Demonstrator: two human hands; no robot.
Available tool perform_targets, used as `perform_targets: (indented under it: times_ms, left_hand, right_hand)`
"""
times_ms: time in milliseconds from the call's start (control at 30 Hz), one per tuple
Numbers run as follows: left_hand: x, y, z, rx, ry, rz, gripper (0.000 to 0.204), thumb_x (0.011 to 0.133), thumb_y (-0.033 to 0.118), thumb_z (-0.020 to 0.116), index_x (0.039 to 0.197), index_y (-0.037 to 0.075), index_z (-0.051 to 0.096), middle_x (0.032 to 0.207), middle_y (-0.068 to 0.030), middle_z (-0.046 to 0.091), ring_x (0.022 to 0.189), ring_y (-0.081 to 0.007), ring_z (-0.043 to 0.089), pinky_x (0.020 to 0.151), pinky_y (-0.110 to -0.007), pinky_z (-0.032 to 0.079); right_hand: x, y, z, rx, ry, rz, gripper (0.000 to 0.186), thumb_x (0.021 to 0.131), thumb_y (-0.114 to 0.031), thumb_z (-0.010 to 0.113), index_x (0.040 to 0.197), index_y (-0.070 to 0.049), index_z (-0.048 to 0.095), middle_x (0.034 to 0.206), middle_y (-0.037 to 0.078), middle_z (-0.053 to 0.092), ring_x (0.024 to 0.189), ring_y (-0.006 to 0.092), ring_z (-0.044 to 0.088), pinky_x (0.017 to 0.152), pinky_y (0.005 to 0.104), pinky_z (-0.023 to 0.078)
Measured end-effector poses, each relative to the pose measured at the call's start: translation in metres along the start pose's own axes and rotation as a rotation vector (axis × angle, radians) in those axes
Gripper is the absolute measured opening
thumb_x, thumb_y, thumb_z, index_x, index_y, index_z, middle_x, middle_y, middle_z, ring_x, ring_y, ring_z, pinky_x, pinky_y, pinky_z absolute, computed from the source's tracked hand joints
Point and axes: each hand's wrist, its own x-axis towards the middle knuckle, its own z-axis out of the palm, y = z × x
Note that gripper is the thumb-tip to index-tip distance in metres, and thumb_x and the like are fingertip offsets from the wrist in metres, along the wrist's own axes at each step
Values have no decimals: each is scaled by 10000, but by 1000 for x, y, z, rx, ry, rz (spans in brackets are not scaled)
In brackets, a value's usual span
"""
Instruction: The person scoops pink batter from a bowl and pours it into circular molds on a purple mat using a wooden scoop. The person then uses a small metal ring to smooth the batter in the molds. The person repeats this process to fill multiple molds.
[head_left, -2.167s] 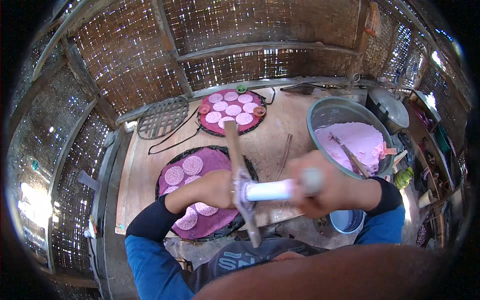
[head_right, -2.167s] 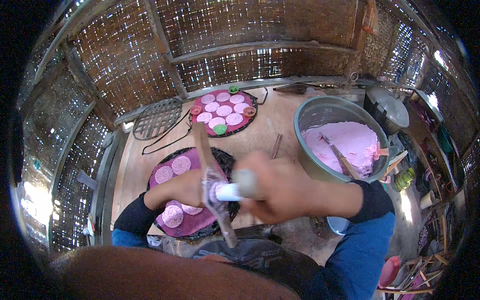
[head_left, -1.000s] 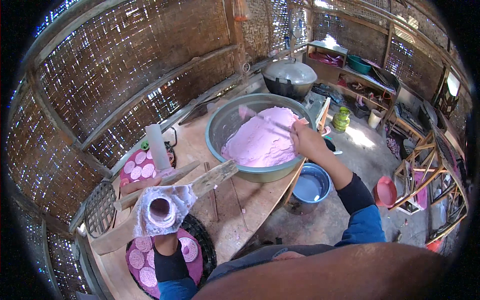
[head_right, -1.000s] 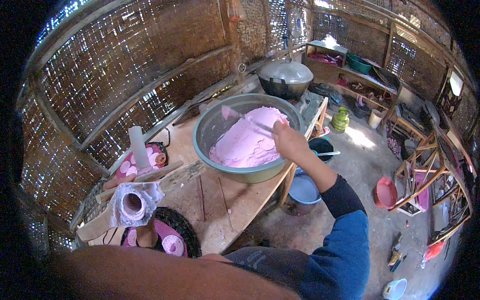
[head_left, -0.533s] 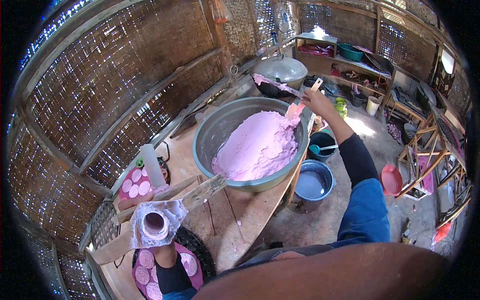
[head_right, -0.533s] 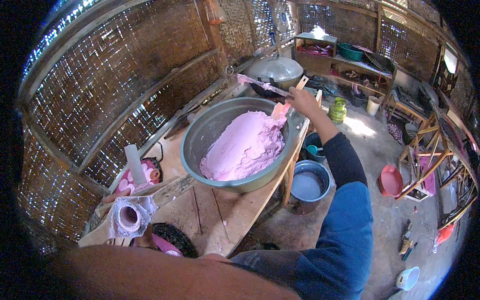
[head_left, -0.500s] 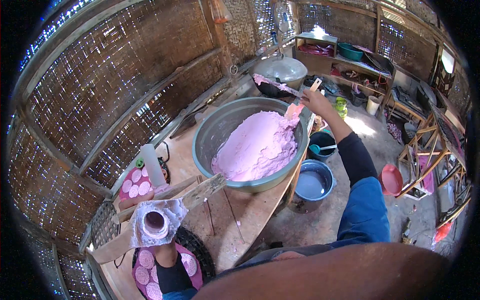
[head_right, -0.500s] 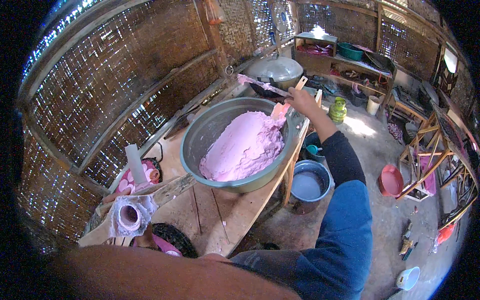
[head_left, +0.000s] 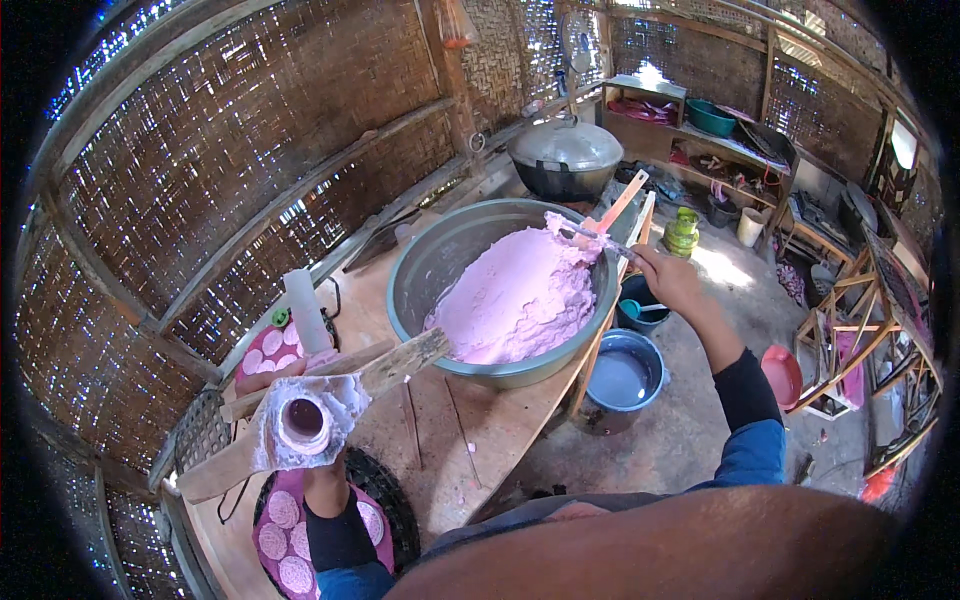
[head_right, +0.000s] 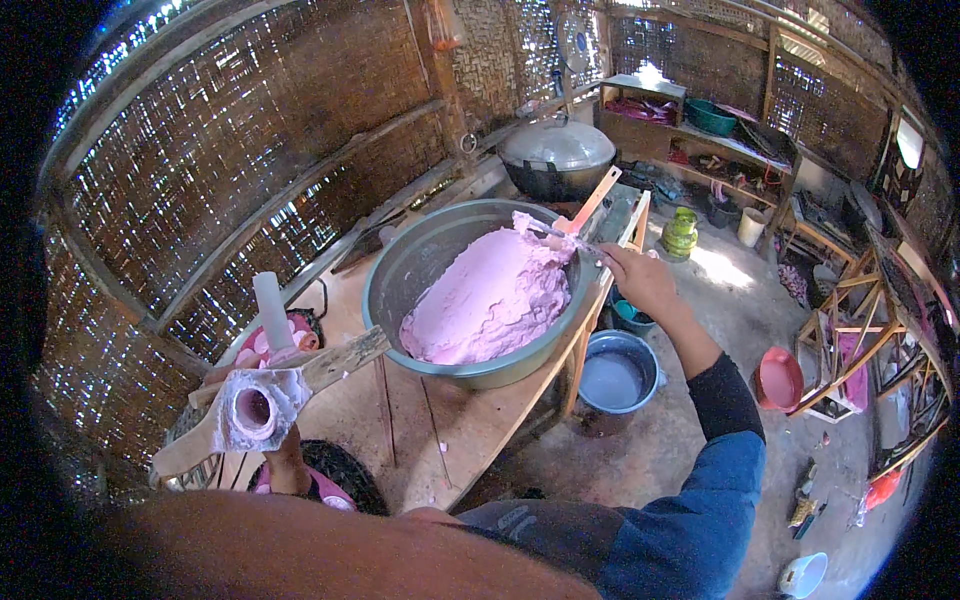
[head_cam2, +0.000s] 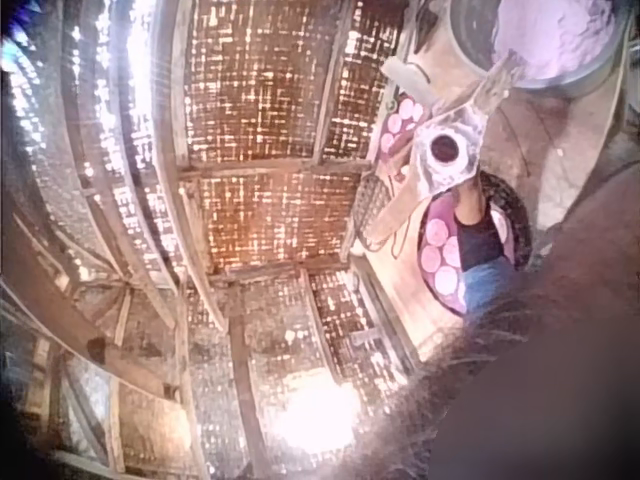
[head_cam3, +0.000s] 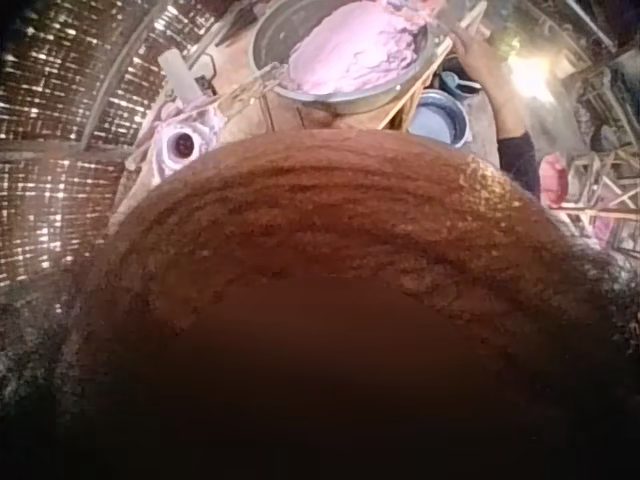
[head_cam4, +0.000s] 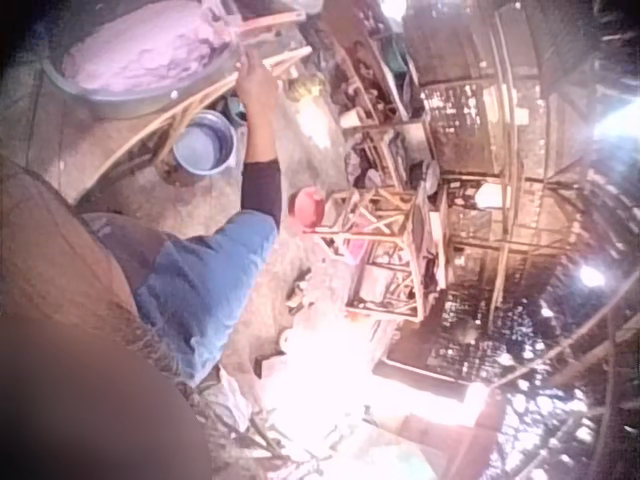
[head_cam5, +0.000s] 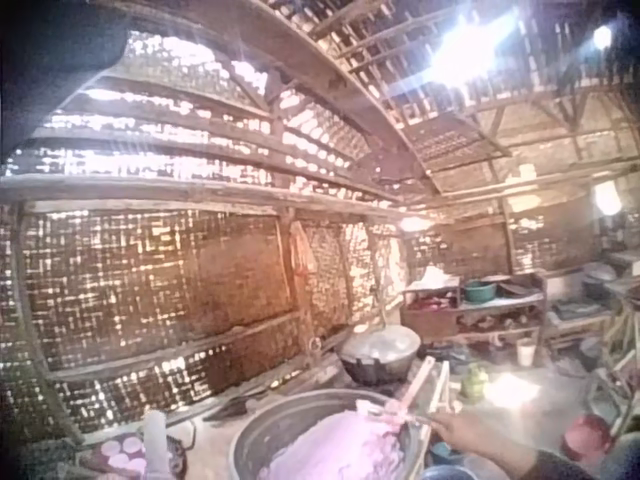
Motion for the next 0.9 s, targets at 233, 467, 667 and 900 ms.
perform_targets:
  times_ms: [233,467,667,900]
  left_hand:
    - [-4,-7,-1,-71,-2,-82,359,796,180,636,1089,20,504,955,-79,560,863,-189,565,824,-330,466]
    - [-6,-13,-10,-92,-8,-130,368,785,196,638,1082,27,503,962,-86,558,867,-196,561,820,-337,470]
    - [-12,-27,-10,-139,-37,-189,375,776,211,639,1076,32,501,968,-92,555,870,-203,557,817,-343,474]
    - [-23,-63,7,-224,-129,-345,384,766,227,640,1069,39,500,975,-99,553,874,-210,553,814,-351,478]
  right_hand:
    - [9,8,23,-40,-40,-67,271,869,-336,493,1051,-181,619,762,169,632,688,351,614,612,454,485]
    - [-25,-8,3,10,-100,-165,248,858,-305,517,985,-129,636,722,157,629,648,345,608,602,447,486]
    - [-44,-36,-34,-64,-291,-208,242,859,-304,502,994,-157,638,691,150,621,618,343,600,581,445,480]
    - [-49,-69,-51,73,-370,-245,241,849,-281,520,1017,-161,645,718,155,626,645,324,609,592,421,475]
